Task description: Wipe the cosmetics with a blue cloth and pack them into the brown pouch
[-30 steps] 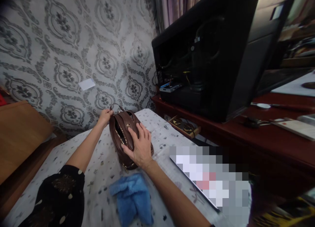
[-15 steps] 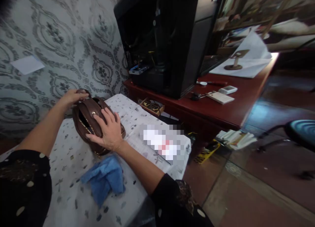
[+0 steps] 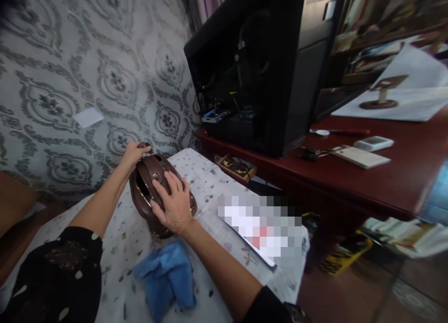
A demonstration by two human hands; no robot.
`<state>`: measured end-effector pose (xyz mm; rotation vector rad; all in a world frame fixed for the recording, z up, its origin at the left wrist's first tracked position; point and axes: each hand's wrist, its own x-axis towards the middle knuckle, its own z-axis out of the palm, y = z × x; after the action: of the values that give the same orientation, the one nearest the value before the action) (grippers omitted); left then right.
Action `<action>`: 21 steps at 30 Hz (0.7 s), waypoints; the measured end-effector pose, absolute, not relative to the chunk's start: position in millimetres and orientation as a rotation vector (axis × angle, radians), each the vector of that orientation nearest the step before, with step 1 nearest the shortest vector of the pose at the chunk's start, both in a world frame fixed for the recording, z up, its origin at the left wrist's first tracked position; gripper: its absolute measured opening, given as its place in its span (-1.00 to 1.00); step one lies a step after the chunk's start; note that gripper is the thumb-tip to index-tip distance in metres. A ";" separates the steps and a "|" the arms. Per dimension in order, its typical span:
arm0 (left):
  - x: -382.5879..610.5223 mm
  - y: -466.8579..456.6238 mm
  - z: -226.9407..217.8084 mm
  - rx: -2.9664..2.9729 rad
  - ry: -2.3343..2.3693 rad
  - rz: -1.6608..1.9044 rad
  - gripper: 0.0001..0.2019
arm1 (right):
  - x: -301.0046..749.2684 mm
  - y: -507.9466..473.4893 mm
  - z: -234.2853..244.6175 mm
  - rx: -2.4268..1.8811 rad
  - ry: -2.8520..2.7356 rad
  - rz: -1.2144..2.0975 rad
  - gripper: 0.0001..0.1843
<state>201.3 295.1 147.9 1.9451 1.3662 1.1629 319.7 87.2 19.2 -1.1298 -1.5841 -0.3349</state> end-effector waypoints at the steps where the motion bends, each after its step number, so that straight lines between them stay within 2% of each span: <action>1: 200.1 290.8 147.0 1.975 1.327 1.164 -0.84 | 319.7 87.1 19.2 -1.136 -1.590 -0.347 -0.50; 8: 182.6 281.8 147.5 2.080 1.199 1.051 -0.76 | 323.2 86.7 20.6 -1.113 -1.598 -0.324 -0.49; 15: 139.4 281.8 149.9 2.090 1.430 1.018 -0.79 | 323.5 85.5 23.5 -1.034 -1.565 -0.294 -0.54; 21: 139.4 273.6 148.4 2.160 1.559 1.058 -0.80 | 319.4 83.3 25.8 -1.063 -1.540 -0.276 -0.59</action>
<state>139.4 273.6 148.4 2.1598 1.5595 1.0582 319.4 83.3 25.8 -1.0634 -1.5396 -0.2764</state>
